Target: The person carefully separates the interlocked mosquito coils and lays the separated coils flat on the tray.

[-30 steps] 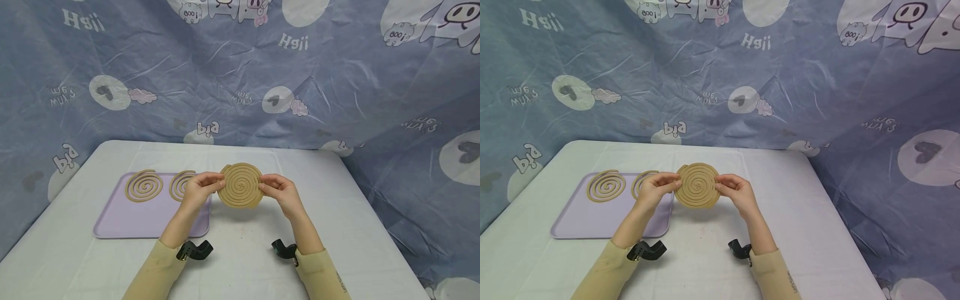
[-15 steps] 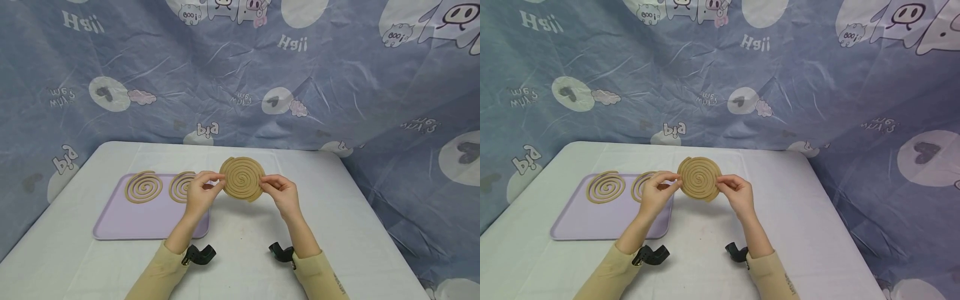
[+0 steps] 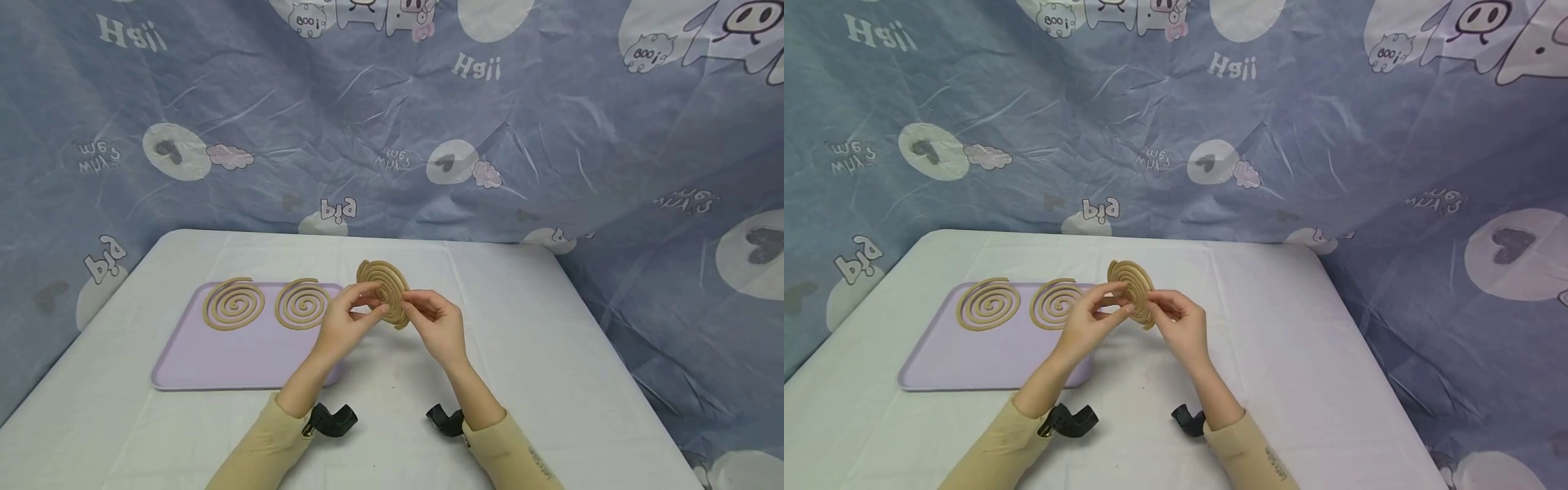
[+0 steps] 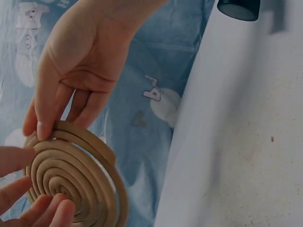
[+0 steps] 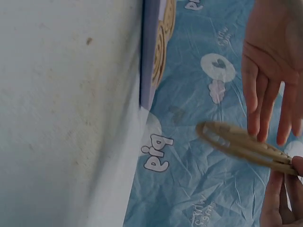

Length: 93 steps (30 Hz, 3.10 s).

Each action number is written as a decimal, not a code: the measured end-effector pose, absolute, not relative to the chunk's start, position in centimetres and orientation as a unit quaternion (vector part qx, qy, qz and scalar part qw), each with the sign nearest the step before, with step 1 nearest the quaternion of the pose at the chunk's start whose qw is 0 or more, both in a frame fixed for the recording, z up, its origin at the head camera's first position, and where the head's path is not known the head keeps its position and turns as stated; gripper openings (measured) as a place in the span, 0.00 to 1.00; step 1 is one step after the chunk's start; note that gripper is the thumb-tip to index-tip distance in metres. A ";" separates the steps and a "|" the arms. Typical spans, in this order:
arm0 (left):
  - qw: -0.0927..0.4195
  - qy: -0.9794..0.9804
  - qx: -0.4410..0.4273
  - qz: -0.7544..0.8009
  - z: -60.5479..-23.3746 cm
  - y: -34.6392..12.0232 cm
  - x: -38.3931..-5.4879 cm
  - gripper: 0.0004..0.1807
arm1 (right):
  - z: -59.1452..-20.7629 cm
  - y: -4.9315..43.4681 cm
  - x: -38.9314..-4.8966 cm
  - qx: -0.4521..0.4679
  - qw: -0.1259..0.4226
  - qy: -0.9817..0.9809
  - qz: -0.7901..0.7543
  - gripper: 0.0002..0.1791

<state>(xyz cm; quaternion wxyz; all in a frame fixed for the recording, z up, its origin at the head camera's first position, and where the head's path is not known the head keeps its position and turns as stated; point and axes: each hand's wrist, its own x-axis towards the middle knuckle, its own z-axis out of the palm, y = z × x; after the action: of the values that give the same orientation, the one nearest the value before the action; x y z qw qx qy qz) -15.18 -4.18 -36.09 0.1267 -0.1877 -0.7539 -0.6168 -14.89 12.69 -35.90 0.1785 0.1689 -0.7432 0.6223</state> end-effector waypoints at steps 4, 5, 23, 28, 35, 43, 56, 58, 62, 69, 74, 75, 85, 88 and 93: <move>0.078 -0.761 -0.202 -0.611 -35.4 -3.9 -14.4 0.26 | -36.0 12.1 -14.6 0.178 0.185 -0.749 0.611 0.09; 0.066 -0.761 -0.206 -0.611 -35.4 -3.9 -14.3 0.28 | -36.1 12.0 -14.6 0.181 0.187 -0.749 0.609 0.10; 0.044 -0.726 -0.238 -0.644 -38.8 -2.6 -15.8 0.25 | -36.9 12.1 -15.2 0.212 0.156 -0.711 0.653 0.21; 0.061 -0.726 -0.249 -0.638 -36.8 -2.3 -14.3 0.21 | -38.4 12.6 -16.3 0.206 0.166 -0.704 0.659 0.19; 0.100 -0.720 -0.238 -0.644 -35.8 -2.4 -13.7 0.18 | -39.0 13.3 -16.9 0.225 0.149 -0.699 0.662 0.19; 0.143 -0.682 -0.232 -0.679 -36.6 -2.5 -14.2 0.16 | -38.6 14.2 -17.0 0.245 0.092 -0.685 0.680 0.17; 0.071 -0.680 -0.180 -0.707 -37.3 -2.7 -14.9 0.16 | -38.5 14.8 -17.2 0.243 0.055 -0.692 0.677 0.18; 0.069 -0.693 -0.185 -0.693 -36.8 -2.8 -14.6 0.15 | -38.5 14.8 -17.3 0.248 0.056 -0.690 0.678 0.18; 0.077 -0.716 -0.194 -0.666 -36.4 -2.7 -14.3 0.15 | -38.5 14.8 -17.3 0.250 0.072 -0.682 0.683 0.18; 0.097 -0.719 -0.218 -0.653 -36.8 -2.4 -14.2 0.17 | -38.7 14.6 -17.3 0.235 0.100 -0.677 0.691 0.15; 0.121 -0.711 -0.225 -0.655 -37.0 -2.4 -14.3 0.17 | -38.6 14.5 -17.3 0.224 0.105 -0.681 0.689 0.14; 0.124 -0.709 -0.226 -0.657 -37.0 -2.4 -14.3 0.17 | -38.6 14.5 -17.2 0.223 0.106 -0.683 0.687 0.15; 0.118 -0.695 -0.230 -0.671 -36.8 -2.4 -14.4 0.18 | -38.6 14.8 -17.3 0.233 0.082 -0.696 0.674 0.18; 0.114 -0.687 -0.230 -0.680 -36.7 -2.4 -14.4 0.19 | -38.6 14.9 -17.4 0.251 0.078 -0.692 0.672 0.18; 0.111 -0.683 -0.224 -0.686 -36.7 -2.5 -14.5 0.19 | -38.5 14.8 -17.3 0.285 0.076 -0.687 0.664 0.21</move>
<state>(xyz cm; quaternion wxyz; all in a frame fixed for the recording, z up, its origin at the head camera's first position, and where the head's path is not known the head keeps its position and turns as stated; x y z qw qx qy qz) -14.51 -2.47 -36.69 0.1105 -0.2244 -0.6831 -0.6861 -17.26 14.77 -38.49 0.0756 0.2851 -0.6871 0.6640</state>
